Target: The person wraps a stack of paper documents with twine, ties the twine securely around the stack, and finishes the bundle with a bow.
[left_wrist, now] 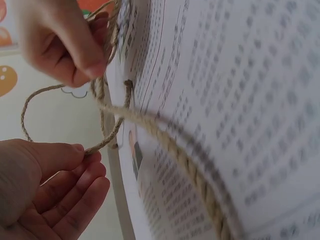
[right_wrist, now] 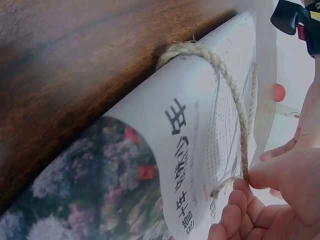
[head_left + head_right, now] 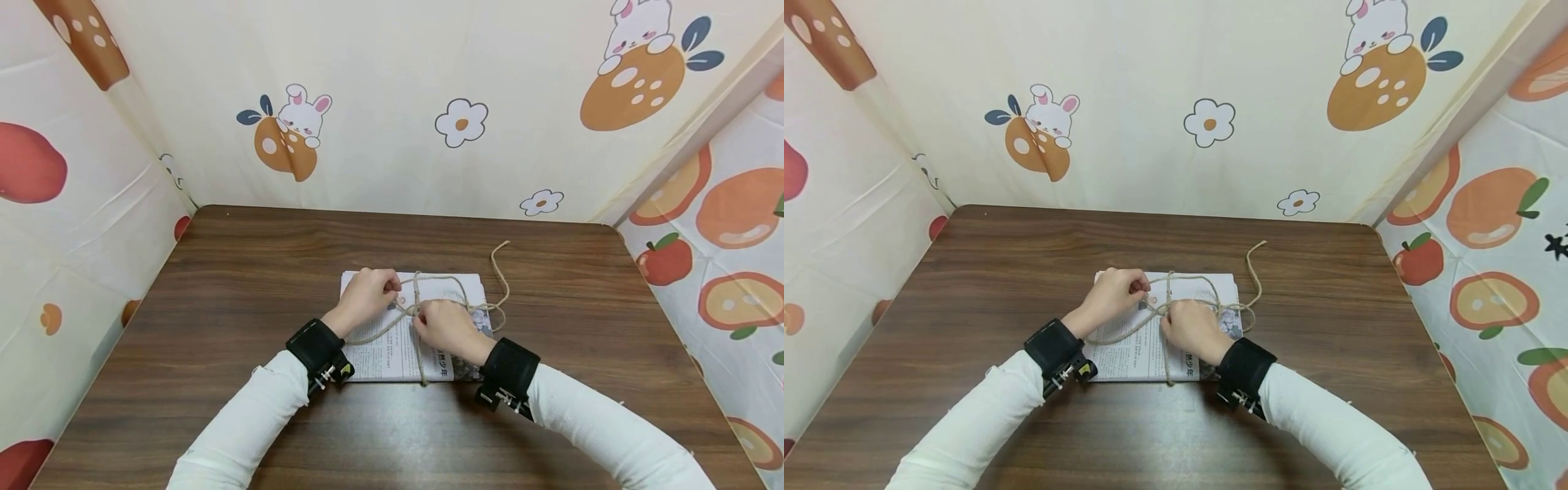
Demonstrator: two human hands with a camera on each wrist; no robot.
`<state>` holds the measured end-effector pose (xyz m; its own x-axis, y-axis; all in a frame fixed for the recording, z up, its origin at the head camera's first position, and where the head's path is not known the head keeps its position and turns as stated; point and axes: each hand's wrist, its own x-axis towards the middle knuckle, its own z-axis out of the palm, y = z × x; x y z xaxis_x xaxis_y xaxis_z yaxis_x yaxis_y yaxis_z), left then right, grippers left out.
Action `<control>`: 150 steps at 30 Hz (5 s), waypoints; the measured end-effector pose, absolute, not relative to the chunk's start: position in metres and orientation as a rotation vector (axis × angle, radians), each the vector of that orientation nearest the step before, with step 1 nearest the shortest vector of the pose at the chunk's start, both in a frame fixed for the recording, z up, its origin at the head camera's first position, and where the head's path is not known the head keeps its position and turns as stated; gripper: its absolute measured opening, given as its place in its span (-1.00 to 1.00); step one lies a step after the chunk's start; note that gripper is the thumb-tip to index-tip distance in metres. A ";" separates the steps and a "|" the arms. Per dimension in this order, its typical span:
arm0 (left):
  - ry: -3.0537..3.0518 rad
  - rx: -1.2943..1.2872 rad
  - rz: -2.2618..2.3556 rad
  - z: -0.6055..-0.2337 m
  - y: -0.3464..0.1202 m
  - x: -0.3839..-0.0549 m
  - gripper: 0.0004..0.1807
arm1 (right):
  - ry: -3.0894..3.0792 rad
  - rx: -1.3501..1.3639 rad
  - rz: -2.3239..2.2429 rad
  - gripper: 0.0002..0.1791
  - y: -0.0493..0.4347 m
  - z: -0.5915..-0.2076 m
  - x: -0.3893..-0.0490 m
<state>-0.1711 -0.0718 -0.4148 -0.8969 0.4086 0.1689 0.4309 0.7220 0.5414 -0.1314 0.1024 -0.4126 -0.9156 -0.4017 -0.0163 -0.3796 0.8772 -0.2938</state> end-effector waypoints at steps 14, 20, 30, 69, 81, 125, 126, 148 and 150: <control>-2.920 -0.748 -0.922 -0.423 -0.059 -0.164 -0.93 | 2.993 -0.643 -0.454 -0.58 0.103 -0.416 -0.131; -2.926 -0.783 -0.944 -0.424 -0.057 -0.163 -0.93 | 2.990 -0.633 -0.443 -0.60 0.105 -0.419 -0.132; -2.932 -0.775 -0.942 -0.425 -0.058 -0.163 -0.92 | 2.994 -0.641 -0.477 -0.89 0.110 -0.414 -0.136; -2.860 -0.674 -0.966 -0.415 -0.071 -0.156 -0.92 | 3.036 -1.091 -0.569 -0.81 0.139 -0.416 -0.118; -2.797 -1.090 -0.690 -0.408 -0.047 -0.130 -0.86 | 3.012 -0.994 -0.524 -0.89 0.144 -0.401 -0.107; -2.647 -1.263 -0.505 -0.425 -0.045 -0.135 -0.90 | 3.144 -0.762 -0.597 -0.93 0.201 -0.395 -0.127; -2.649 -1.265 -0.504 -0.425 -0.045 -0.135 -0.90 | 3.164 -0.761 -0.586 -0.92 0.205 -0.396 -0.130; -2.527 -1.286 -0.556 -0.417 -0.044 -0.125 -0.90 | 3.112 -1.260 -0.319 -0.79 0.258 -0.439 -0.165; -2.526 -1.284 -0.559 -0.416 -0.045 -0.125 -0.89 | 3.106 -1.246 -0.283 -0.80 0.259 -0.441 -0.166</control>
